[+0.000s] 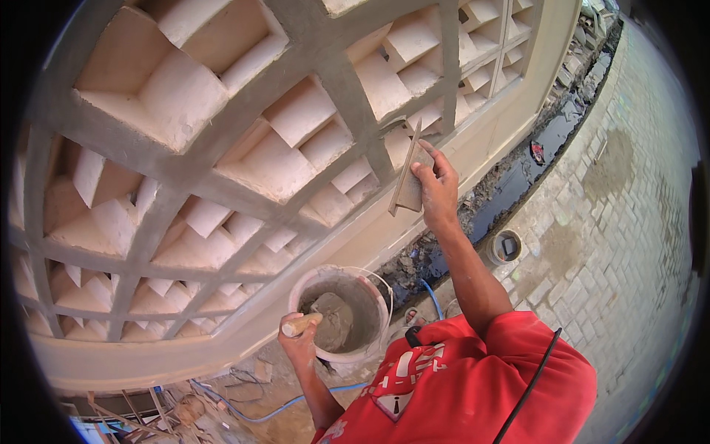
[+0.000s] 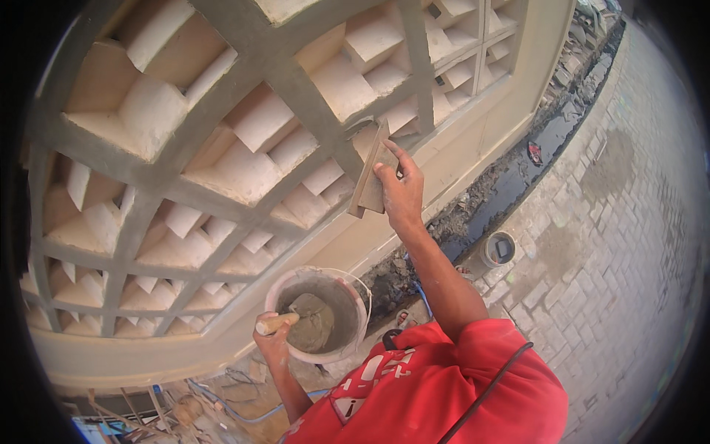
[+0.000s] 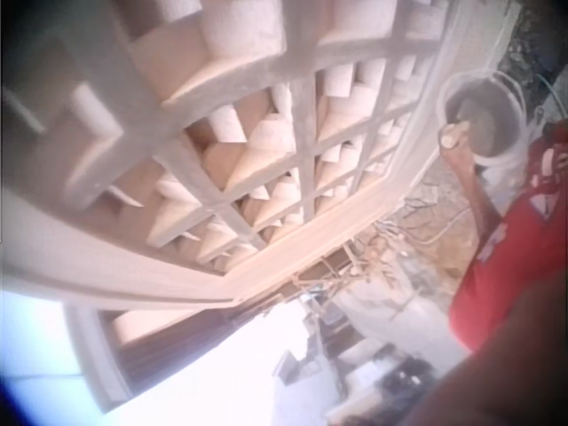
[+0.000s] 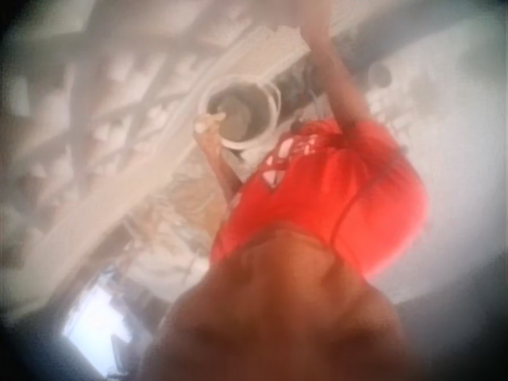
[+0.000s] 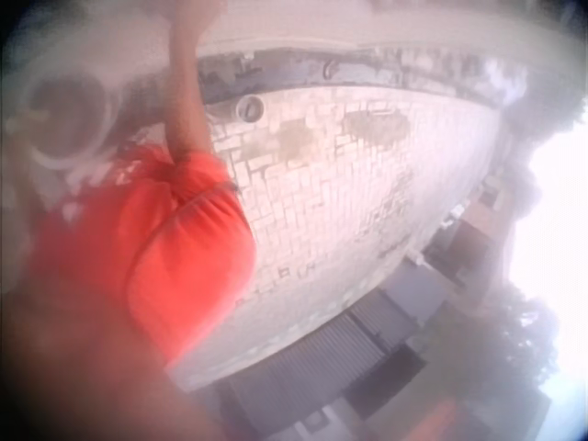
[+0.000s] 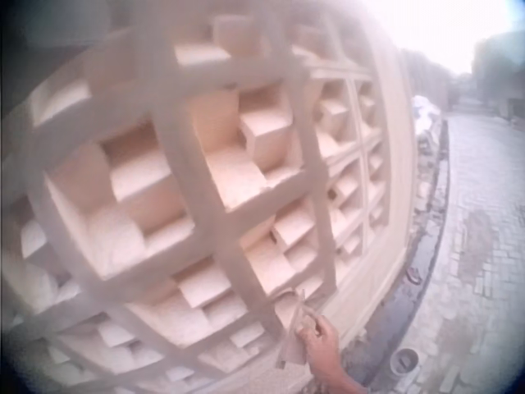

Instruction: The person applies plaster to a decorative ceiling using a trowel and a bucket. They repeatedly scoop plaster and smooth it onto the ceiling surface.

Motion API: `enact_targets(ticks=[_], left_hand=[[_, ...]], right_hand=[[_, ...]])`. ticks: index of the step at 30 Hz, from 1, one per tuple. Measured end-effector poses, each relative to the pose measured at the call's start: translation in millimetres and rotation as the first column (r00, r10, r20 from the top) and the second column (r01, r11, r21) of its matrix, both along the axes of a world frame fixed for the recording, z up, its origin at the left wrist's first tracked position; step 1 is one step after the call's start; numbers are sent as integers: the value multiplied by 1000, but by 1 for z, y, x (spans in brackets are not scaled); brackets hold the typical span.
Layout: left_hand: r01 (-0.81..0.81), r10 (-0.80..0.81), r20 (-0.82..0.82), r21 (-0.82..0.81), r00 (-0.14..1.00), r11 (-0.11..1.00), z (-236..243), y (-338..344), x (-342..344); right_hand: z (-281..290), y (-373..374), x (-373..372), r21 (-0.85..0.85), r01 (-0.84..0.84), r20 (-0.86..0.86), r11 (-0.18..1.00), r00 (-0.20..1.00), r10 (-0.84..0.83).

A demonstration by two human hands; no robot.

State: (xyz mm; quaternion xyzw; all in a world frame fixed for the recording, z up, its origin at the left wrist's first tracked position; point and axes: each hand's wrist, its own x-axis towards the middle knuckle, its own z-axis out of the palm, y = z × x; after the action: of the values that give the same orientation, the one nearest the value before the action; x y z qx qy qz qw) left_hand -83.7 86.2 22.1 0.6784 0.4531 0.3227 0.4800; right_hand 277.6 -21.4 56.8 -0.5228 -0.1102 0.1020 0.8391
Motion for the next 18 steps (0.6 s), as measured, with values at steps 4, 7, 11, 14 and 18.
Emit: enact_targets(ticks=[4, 7, 11, 14, 18], left_hand=[[22, -22, 22, -11, 1000, 1000, 0, -1, 2], [21, -21, 3, -7, 1000, 1000, -6, 0, -2], [-1, 0, -11, -13, 1000, 1000, -4, -3, -2], [29, -29, -13, -5, 999, 1000, 2, -2, -1], [3, -3, -4, -7, 1000, 1000, 3, -7, -7]], right_hand=[[5, 3, 40, -77, 19, 52, 997, 999, -15], [3, 22, 31, -113, -3, 93, 994, 996, 13], [11, 44, -22, -232, -55, 209, 971, 972, 105], [11, 36, -47, -222, -190, 213, 956, 948, 238], [10, 7, -26, -109, -239, 64, 965, 967, 247]])
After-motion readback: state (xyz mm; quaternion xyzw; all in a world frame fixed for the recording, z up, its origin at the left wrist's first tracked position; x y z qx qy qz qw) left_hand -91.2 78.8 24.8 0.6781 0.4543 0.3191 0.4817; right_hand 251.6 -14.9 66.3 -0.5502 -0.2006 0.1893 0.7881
